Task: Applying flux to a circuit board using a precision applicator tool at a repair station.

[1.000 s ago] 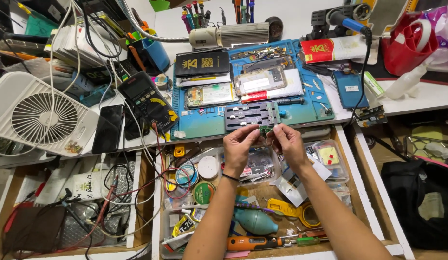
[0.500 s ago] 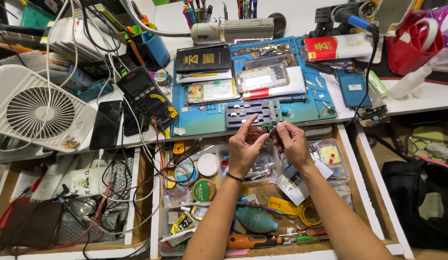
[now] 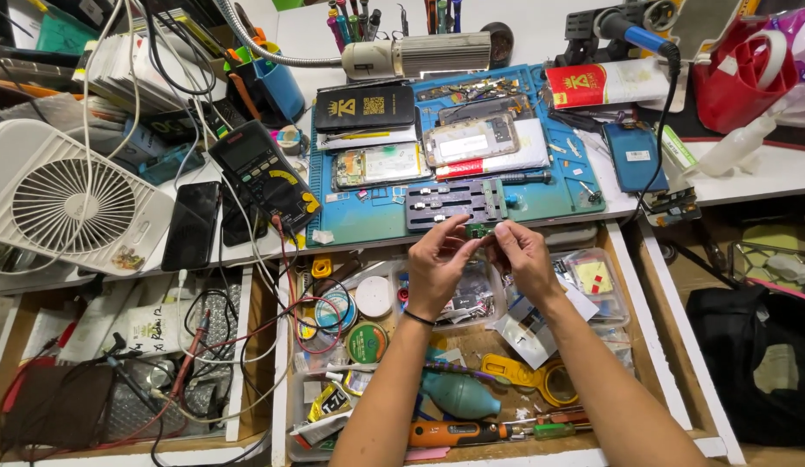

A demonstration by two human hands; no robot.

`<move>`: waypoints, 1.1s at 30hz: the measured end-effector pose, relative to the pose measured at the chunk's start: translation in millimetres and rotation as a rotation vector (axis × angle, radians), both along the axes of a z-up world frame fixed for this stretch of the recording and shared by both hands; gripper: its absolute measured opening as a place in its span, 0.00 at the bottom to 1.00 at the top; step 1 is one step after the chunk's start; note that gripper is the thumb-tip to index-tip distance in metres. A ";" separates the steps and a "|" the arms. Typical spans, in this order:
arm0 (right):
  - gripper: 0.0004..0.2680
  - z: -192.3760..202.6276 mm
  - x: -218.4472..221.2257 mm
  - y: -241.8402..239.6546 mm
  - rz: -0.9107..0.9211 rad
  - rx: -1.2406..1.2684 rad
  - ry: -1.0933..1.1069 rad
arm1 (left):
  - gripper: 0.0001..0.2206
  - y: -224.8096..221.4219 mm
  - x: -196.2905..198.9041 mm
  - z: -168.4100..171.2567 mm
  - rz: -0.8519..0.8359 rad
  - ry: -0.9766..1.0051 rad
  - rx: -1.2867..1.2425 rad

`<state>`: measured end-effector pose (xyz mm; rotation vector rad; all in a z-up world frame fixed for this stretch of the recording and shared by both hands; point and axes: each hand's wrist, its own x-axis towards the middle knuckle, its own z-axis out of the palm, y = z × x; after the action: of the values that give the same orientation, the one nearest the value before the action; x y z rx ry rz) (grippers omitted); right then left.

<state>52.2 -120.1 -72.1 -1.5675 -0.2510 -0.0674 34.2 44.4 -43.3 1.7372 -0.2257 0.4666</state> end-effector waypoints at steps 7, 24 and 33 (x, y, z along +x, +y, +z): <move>0.15 13.1 -5.0 1.8 0.020 0.046 0.032 | 0.19 3.0 -2.5 1.1 -0.026 -0.018 -0.011; 0.15 6.7 -0.2 -4.1 0.054 0.024 -0.020 | 0.13 1.8 -2.7 5.9 -0.037 -0.139 -0.042; 0.14 2.1 3.7 -3.9 0.043 -0.063 -0.073 | 0.13 5.3 0.3 2.7 -0.034 -0.157 0.065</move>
<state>55.9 -124.0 -70.0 -1.6230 -0.3476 -0.0840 34.5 49.7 -40.6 1.7590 -0.3853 0.5770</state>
